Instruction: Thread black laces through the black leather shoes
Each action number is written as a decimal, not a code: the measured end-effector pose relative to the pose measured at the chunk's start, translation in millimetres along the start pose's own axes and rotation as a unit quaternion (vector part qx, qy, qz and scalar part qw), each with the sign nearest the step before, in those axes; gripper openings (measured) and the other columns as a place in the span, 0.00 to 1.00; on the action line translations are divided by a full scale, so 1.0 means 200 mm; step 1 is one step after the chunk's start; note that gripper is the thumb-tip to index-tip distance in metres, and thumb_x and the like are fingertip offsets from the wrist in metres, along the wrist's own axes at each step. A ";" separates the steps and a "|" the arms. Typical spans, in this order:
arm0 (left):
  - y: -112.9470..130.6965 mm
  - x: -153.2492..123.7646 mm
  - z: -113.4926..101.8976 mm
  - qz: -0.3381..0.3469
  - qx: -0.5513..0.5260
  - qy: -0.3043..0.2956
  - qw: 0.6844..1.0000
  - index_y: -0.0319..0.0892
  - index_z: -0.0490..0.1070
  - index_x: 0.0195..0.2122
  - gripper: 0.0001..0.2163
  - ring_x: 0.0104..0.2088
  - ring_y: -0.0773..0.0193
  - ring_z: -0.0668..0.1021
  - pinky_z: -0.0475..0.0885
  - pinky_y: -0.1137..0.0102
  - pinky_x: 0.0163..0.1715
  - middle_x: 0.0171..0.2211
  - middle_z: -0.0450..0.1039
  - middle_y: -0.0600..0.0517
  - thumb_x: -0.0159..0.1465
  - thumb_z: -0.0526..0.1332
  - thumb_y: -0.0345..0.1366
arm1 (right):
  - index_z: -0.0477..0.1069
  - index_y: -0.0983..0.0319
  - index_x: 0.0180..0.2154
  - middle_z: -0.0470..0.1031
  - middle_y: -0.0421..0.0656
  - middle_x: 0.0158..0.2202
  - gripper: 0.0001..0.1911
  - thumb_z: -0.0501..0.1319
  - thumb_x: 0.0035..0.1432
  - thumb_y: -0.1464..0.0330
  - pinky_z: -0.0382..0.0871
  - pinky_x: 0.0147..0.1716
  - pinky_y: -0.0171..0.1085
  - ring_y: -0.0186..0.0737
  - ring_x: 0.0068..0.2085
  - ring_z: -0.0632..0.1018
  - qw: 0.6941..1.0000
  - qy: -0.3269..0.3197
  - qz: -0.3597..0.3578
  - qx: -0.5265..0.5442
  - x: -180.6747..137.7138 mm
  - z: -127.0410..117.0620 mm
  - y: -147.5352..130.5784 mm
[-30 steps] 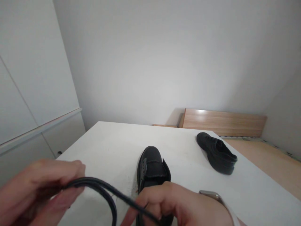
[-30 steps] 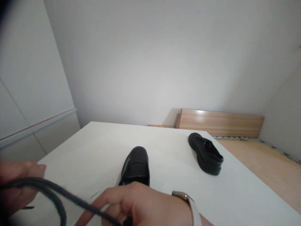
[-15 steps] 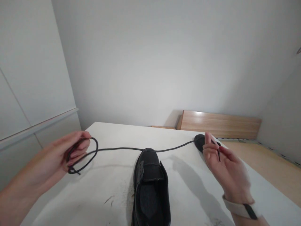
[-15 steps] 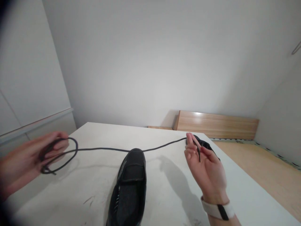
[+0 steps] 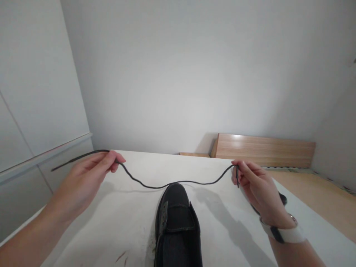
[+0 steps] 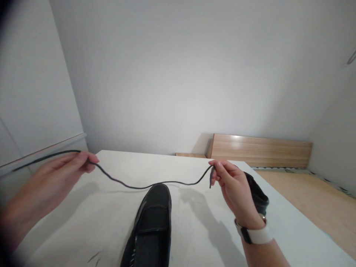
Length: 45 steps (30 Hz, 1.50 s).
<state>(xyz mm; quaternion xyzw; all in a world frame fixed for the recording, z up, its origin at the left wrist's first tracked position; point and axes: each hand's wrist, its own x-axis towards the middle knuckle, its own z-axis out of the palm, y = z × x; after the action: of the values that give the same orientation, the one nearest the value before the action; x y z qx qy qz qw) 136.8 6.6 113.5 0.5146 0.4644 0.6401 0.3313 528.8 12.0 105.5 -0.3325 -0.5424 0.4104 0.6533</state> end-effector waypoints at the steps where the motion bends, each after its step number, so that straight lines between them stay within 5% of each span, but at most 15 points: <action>1: -0.02 0.00 0.01 0.005 0.011 -0.011 1.000 0.40 0.77 0.30 0.18 0.38 0.64 0.74 0.70 0.75 0.40 0.32 0.76 0.52 0.57 0.69 0.52 | 0.80 0.61 0.40 0.77 0.40 0.27 0.11 0.68 0.60 0.60 0.72 0.26 0.24 0.29 0.28 0.76 1.000 -0.005 -0.001 0.000 -0.01 0.01 0.01; 5: -0.09 -0.03 0.03 -0.028 -0.018 -0.084 0.996 0.41 0.75 0.38 0.15 0.44 0.58 0.76 0.71 0.67 0.48 0.40 0.77 0.49 0.61 0.67 0.48 | 0.77 0.56 0.43 0.80 0.44 0.42 0.13 0.71 0.56 0.62 0.77 0.36 0.33 0.40 0.41 0.79 1.000 0.013 -0.017 -0.012 -0.07 0.03 0.08; 7: -0.12 -0.05 0.03 -0.058 -0.033 -0.095 0.993 0.43 0.72 0.42 0.16 0.34 0.64 0.76 0.73 0.70 0.36 0.36 0.76 0.52 0.60 0.67 0.47 | 0.76 0.55 0.40 0.79 0.41 0.33 0.08 0.69 0.58 0.61 0.74 0.31 0.33 0.37 0.33 0.78 0.998 0.035 -0.028 -0.045 -0.10 0.02 0.13; 9: -0.16 -0.07 0.04 -0.082 -0.021 -0.097 0.992 0.44 0.71 0.43 0.16 0.23 0.70 0.68 0.65 0.76 0.23 0.27 0.70 0.57 0.62 0.65 0.48 | 0.76 0.56 0.37 0.74 0.38 0.25 0.07 0.66 0.61 0.60 0.67 0.26 0.31 0.32 0.25 0.72 0.992 0.043 -0.032 -0.110 -0.12 0.03 0.17; 13: -0.22 -0.11 0.08 -0.112 0.052 -0.146 0.982 0.41 0.71 0.40 0.19 0.17 0.72 0.55 0.52 0.77 0.18 0.15 0.52 0.62 0.66 0.58 0.54 | 0.74 0.59 0.30 0.69 0.40 0.30 0.09 0.66 0.61 0.62 0.65 0.34 0.33 0.35 0.34 0.70 0.971 -0.023 -0.054 -0.232 -0.16 0.08 0.24; 15: -0.25 -0.12 0.10 -0.120 0.065 -0.185 0.973 0.40 0.72 0.40 0.20 0.17 0.71 0.58 0.55 0.76 0.18 0.15 0.57 0.61 0.66 0.57 0.55 | 0.73 0.59 0.33 0.71 0.42 0.34 0.09 0.64 0.63 0.61 0.65 0.40 0.36 0.38 0.40 0.72 0.981 -0.066 -0.019 -0.184 -0.17 0.13 0.26; 18: -0.29 -0.14 0.13 -0.131 0.056 -0.224 0.964 0.40 0.74 0.40 0.19 0.23 0.67 0.69 0.65 0.73 0.25 0.24 0.72 0.54 0.65 0.59 0.53 | 0.70 0.57 0.39 0.72 0.40 0.33 0.09 0.61 0.66 0.59 0.65 0.32 0.34 0.34 0.31 0.72 0.989 -0.100 0.095 -0.056 -0.20 0.18 0.31; 23: -0.31 -0.17 0.15 -0.175 0.069 -0.252 0.949 0.42 0.77 0.38 0.16 0.25 0.67 0.70 0.63 0.73 0.25 0.29 0.74 0.52 0.63 0.61 0.50 | 0.73 0.62 0.38 0.60 0.34 0.23 0.16 0.64 0.61 0.55 0.45 0.20 0.31 0.27 0.22 0.56 0.970 -0.120 0.207 -0.050 -0.23 0.21 0.34; 27: -0.31 -0.19 0.15 -0.163 0.127 -0.255 0.945 0.43 0.79 0.33 0.17 0.33 0.61 0.74 0.65 0.73 0.30 0.30 0.77 0.50 0.61 0.62 0.52 | 0.72 0.62 0.34 0.57 0.34 0.23 0.20 0.68 0.56 0.52 0.44 0.21 0.33 0.29 0.24 0.55 0.963 -0.131 0.211 -0.103 -0.22 0.23 0.32; 35: -0.29 -0.23 0.19 -0.138 0.190 -0.294 0.926 0.45 0.81 0.42 0.18 0.34 0.58 0.78 0.70 0.70 0.32 0.34 0.81 0.49 0.64 0.58 0.51 | 0.69 0.64 0.31 0.52 0.32 0.21 0.25 0.66 0.51 0.47 0.41 0.23 0.34 0.30 0.24 0.52 0.931 -0.160 0.275 -0.178 -0.20 0.23 0.26; 40: -0.29 -0.28 0.23 -0.081 0.221 -0.310 0.921 0.44 0.82 0.41 0.16 0.29 0.59 0.79 0.72 0.71 0.30 0.24 0.78 0.51 0.65 0.58 0.47 | 0.66 0.62 0.28 0.53 0.32 0.20 0.21 0.64 0.51 0.51 0.43 0.23 0.34 0.31 0.24 0.52 0.909 -0.187 0.300 -0.219 -0.20 0.24 0.25; 45: -0.29 -0.30 0.25 -0.050 0.234 -0.316 0.918 0.43 0.81 0.37 0.14 0.24 0.62 0.77 0.67 0.73 0.24 0.24 0.79 0.51 0.66 0.58 0.45 | 0.65 0.61 0.26 0.54 0.34 0.21 0.14 0.62 0.51 0.58 0.45 0.23 0.33 0.32 0.24 0.54 0.911 -0.200 0.278 -0.230 -0.20 0.25 0.27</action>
<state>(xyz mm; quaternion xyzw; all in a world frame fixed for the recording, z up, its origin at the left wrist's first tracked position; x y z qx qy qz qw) 198.1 -15.1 39.7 0.7291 0.4970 0.3003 0.3623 467.9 -1.7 50.3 -0.5218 -0.6268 0.4974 0.2957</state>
